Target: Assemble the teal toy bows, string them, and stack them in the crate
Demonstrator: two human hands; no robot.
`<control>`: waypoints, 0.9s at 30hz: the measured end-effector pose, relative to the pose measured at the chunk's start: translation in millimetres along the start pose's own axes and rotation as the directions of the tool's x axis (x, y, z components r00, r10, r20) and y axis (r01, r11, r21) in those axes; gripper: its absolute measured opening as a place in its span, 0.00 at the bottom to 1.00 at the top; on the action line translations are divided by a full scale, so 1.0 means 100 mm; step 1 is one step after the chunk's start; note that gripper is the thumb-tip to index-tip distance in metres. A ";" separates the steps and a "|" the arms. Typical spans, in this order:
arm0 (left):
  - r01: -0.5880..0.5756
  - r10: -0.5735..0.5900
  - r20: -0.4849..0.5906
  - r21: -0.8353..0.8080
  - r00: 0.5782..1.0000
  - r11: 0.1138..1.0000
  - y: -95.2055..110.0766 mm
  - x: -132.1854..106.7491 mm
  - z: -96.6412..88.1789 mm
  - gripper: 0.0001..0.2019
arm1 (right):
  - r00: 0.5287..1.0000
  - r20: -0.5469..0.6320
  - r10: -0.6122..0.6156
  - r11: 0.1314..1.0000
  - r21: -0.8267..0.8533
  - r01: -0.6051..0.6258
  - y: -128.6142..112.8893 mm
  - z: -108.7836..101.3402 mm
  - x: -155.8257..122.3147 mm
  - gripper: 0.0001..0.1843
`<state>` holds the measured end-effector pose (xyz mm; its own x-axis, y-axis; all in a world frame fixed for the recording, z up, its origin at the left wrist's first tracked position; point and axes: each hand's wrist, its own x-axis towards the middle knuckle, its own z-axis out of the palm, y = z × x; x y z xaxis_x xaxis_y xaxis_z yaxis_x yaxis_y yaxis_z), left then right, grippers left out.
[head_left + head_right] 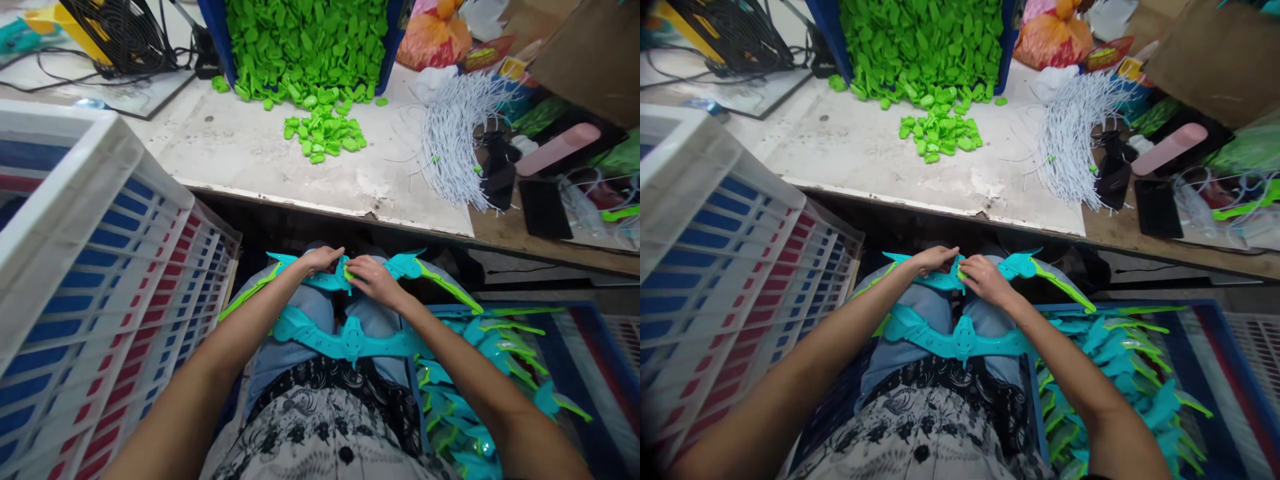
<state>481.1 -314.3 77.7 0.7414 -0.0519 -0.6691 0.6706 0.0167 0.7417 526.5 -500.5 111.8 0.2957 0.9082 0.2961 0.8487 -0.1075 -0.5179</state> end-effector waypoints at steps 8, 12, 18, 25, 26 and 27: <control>-0.163 0.156 0.134 0.042 0.979 0.986 -0.08 0.01 -0.02 0.25 | 0.981 -0.040 0.189 0.979 0.089 -0.185 0.08 0.29 -0.11 0.10; -0.248 0.225 0.164 0.140 0.960 0.958 -0.05 -0.06 -0.03 0.22 | 0.879 -0.038 0.476 0.851 0.270 -0.450 0.02 0.33 -0.11 0.21; -0.179 0.171 0.087 0.089 0.981 0.980 -0.04 -0.05 0.03 0.18 | 0.765 0.171 0.620 0.744 0.181 -0.643 0.12 0.28 0.03 0.33; -0.163 0.163 0.012 0.143 0.987 0.976 -0.06 -0.04 0.02 0.17 | 0.739 0.302 0.602 0.764 0.051 -0.644 0.09 0.20 0.13 0.39; -0.182 0.182 0.016 0.159 0.983 0.970 -0.06 -0.05 0.01 0.17 | 0.761 0.291 0.580 0.794 0.009 -0.608 0.04 0.17 0.13 0.37; -0.212 0.212 0.024 0.191 0.977 0.958 -0.06 -0.06 0.01 0.17 | 0.790 0.271 0.549 0.827 -0.043 -0.560 0.00 0.11 0.15 0.32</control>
<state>472.9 -315.2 77.2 0.8657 -0.0712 -0.4956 0.4799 -0.1637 0.8619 525.9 -482.1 107.2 0.5811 0.7685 -0.2679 0.5553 -0.6150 -0.5599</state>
